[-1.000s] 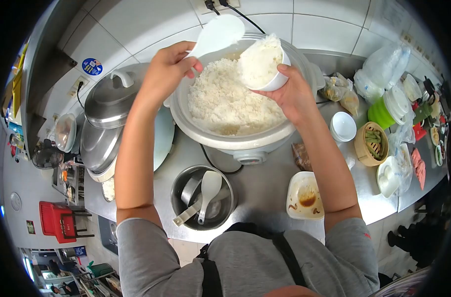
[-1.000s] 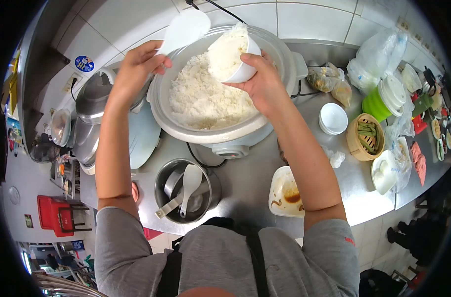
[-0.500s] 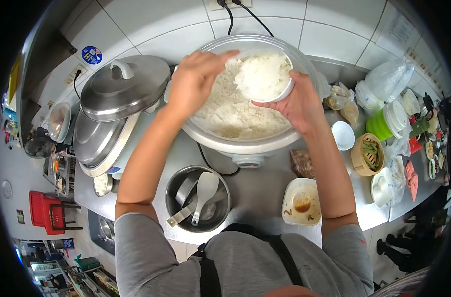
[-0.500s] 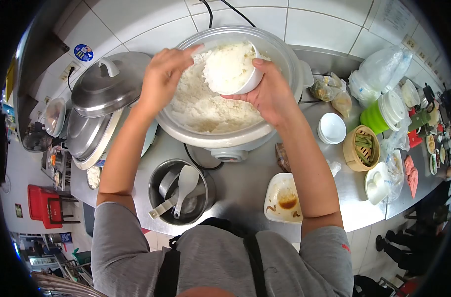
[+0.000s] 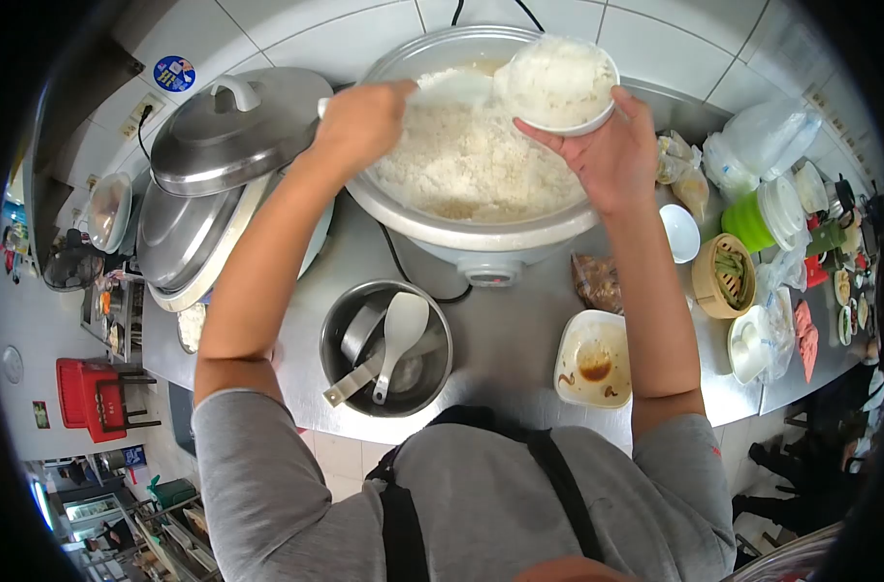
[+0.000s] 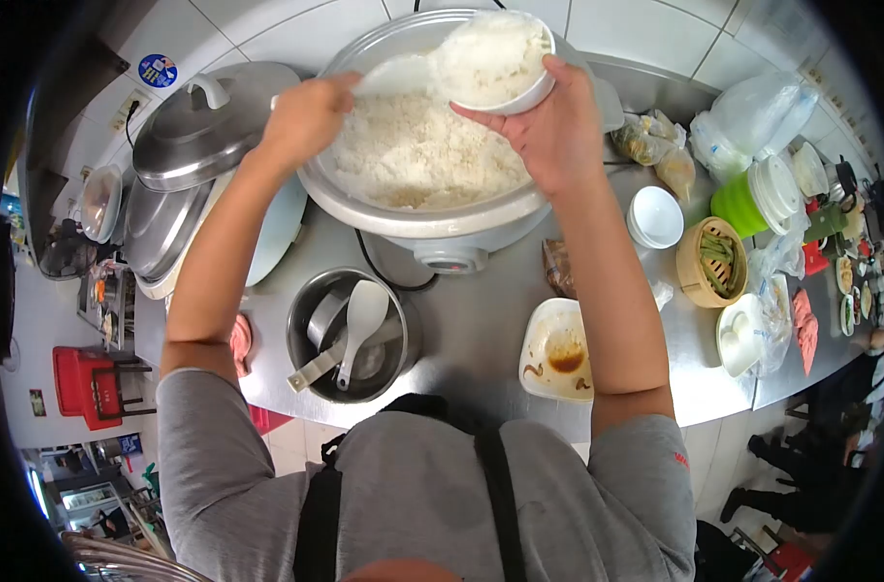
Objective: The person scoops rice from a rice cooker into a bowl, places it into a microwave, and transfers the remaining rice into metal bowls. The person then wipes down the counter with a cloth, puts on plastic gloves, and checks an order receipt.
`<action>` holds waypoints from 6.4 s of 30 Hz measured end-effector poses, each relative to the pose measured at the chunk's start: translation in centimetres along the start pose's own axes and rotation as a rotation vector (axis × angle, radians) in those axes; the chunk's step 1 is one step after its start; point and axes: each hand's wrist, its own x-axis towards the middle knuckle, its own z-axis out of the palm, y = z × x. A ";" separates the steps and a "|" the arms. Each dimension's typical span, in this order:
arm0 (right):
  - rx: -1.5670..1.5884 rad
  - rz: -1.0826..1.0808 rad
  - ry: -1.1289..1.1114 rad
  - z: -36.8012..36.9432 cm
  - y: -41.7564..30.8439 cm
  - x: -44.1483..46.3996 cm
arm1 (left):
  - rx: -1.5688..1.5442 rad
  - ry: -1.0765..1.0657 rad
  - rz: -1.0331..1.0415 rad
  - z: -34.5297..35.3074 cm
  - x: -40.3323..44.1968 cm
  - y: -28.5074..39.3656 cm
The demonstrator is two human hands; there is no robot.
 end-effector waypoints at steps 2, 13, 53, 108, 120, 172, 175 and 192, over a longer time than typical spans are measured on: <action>0.007 -0.003 0.012 -0.2 0.0 -0.2 | 0.093 -0.113 0.127 2.0 0.0 1.0; 0.096 0.006 -0.013 -0.3 0.0 -0.2 | -0.072 -0.538 0.273 0.8 0.0 1.8; -0.247 -0.051 0.238 -0.6 1.1 0.0 | -0.239 -0.068 0.300 -1.4 -1.6 9.2; -0.140 0.093 -0.248 -0.2 0.3 -1.9 | -0.087 0.382 0.289 -5.7 -6.3 5.0; 0.203 0.197 -0.383 -0.7 -0.2 -1.1 | -0.649 0.343 0.227 -4.5 -7.3 4.6; -0.851 0.084 0.346 -1.0 17.3 -33.2 | 0.227 -0.378 0.238 2.2 -25.5 2.3; -0.954 -0.001 0.450 0.5 20.0 -33.5 | 0.147 -0.130 0.409 2.4 -23.1 -0.8; -1.240 -0.078 0.618 2.3 24.4 -35.4 | 0.345 -0.144 -0.061 -3.6 4.4 -28.3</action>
